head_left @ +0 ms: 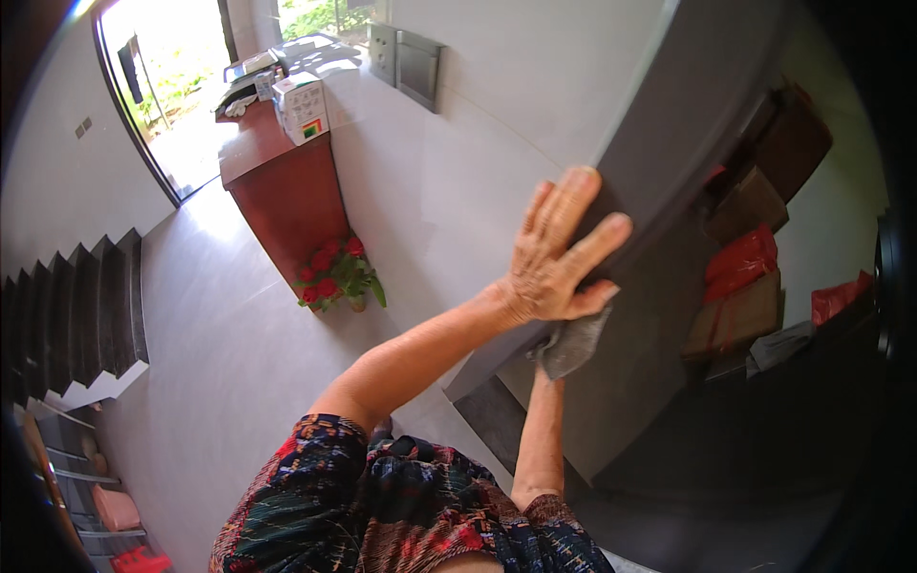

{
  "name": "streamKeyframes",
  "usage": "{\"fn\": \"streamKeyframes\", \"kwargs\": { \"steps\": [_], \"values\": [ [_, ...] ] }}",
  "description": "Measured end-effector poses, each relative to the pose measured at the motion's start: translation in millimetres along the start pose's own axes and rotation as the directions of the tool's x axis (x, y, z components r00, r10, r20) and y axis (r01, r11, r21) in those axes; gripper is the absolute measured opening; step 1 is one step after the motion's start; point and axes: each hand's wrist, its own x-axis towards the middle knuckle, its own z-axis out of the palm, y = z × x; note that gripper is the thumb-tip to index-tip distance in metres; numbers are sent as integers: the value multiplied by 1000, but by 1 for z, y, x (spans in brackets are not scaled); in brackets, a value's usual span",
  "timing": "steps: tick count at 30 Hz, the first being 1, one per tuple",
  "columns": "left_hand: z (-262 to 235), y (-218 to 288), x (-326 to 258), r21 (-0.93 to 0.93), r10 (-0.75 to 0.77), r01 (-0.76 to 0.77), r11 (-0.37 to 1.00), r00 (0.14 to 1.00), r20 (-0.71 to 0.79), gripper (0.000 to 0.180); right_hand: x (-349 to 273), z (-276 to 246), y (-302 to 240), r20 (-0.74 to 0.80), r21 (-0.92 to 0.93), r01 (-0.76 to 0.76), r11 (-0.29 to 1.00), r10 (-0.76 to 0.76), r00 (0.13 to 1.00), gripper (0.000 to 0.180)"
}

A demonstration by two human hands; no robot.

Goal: The person wipes a white wall and a grey door frame using a grey cloth. They move items on a nearby cabinet to access the wall surface and clean around a power outlet. The person cleans the wall from top to bottom and then wipes the vertical door frame.

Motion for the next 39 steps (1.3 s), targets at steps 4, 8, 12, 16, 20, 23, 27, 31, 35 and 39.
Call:
{"fn": "streamKeyframes", "kwargs": {
  "steps": [4, 8, 12, 16, 20, 23, 27, 31, 35, 39],
  "values": [
    [8, 6, 1, -21, -57, 57, 998, 998, -8, 65, -45, -32, 58, 188, -401, 164, 901, -94, 978, 58],
    [-10, 14, -16, 178, -153, 140, 974, 986, 62, 74, -21, -25, -35, 621, -668, 616, 417, -144, 771, 52],
    [-15, 35, -43, 235, -350, 316, 919, 929, 120, 85, 18, 13, -105, 314, -244, 221, 944, -138, 939, 64],
    [-11, 39, -68, 311, -455, 392, 866, 875, 164, 89, 52, 45, -117, 203, -199, 357, 913, -318, 926, 65],
    [9, 34, -75, 233, -453, 418, 878, 883, 124, 94, 67, 31, -68, 132, -95, 250, 964, -236, 963, 67],
    [3, 32, -77, 217, -445, 411, 885, 885, 136, 94, 56, 29, -53, -16, -238, 264, 935, -275, 961, 65],
    [6, 29, -85, 162, -471, 453, 877, 877, 96, 101, 52, 12, 27, -132, -84, -159, 984, 148, 980, 59],
    [8, 26, -91, 100, -469, 462, 881, 880, 69, 103, 54, -1, 81, -304, 36, -370, 928, 363, 881, 55],
    [3, 26, -88, 186, -452, 439, 879, 891, 36, 99, 35, -20, 116, -237, 80, -481, 873, 486, 841, 54],
    [2, 27, -80, 180, -411, 392, 902, 908, 83, 104, 7, -41, 142, -64, 184, -616, 766, 635, 770, 53]
  ]
}}
